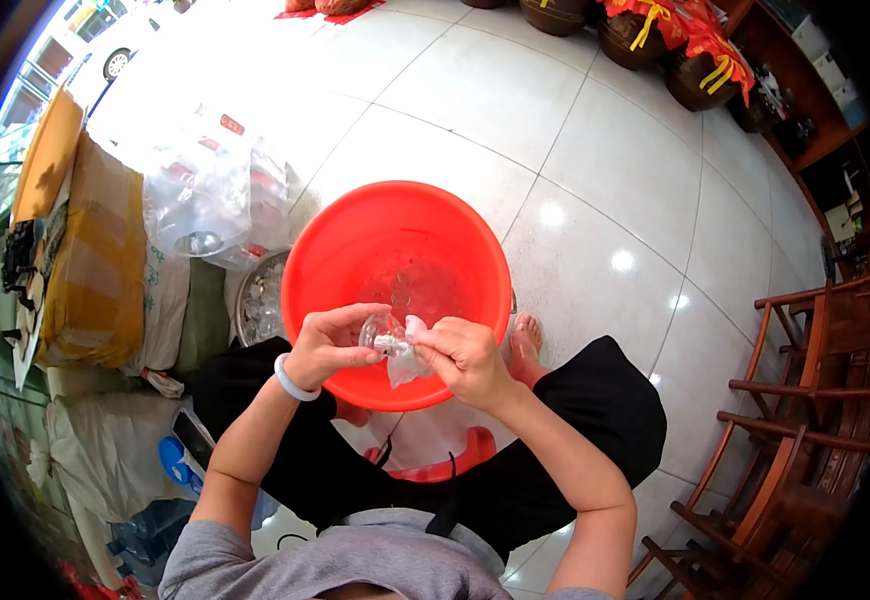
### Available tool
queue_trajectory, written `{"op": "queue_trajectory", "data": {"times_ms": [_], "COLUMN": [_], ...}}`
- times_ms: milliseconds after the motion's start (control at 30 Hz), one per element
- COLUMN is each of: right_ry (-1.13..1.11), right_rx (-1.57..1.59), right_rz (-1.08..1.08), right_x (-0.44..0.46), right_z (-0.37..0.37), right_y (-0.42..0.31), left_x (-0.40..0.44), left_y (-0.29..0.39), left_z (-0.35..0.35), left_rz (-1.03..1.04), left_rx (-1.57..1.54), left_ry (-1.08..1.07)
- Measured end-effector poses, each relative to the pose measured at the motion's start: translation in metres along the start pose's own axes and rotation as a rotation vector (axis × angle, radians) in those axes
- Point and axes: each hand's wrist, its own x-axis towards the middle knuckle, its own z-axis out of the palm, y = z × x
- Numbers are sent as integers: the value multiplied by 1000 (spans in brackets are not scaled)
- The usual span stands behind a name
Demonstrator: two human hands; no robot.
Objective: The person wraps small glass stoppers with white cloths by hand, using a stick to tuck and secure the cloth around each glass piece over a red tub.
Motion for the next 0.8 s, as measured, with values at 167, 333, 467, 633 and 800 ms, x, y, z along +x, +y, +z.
{"op": "queue_trajectory", "data": {"times_ms": [167, 333, 467, 633, 800], "right_ry": [-35, 86, 76, -59, -124], "right_rx": [413, 1167, 1366, 884, 568], "right_rz": [237, 758, 780, 648, 391], "right_x": [-1, -12, -17, -12, -3], "right_z": [3, 18, 27, 16, 5], "right_y": [-7, 6, 14, 14, 7], "left_x": [-1, 1, 1, -1, -3], "left_y": [3, 1, 0, 4, 6], "left_z": [-2, 0, -1, -4, -6], "left_rz": [3, 208, 259, 171, 109], "left_rx": [16, 200, 372, 247, 268], "left_ry": [-48, -9, 20, -16, -48]}}
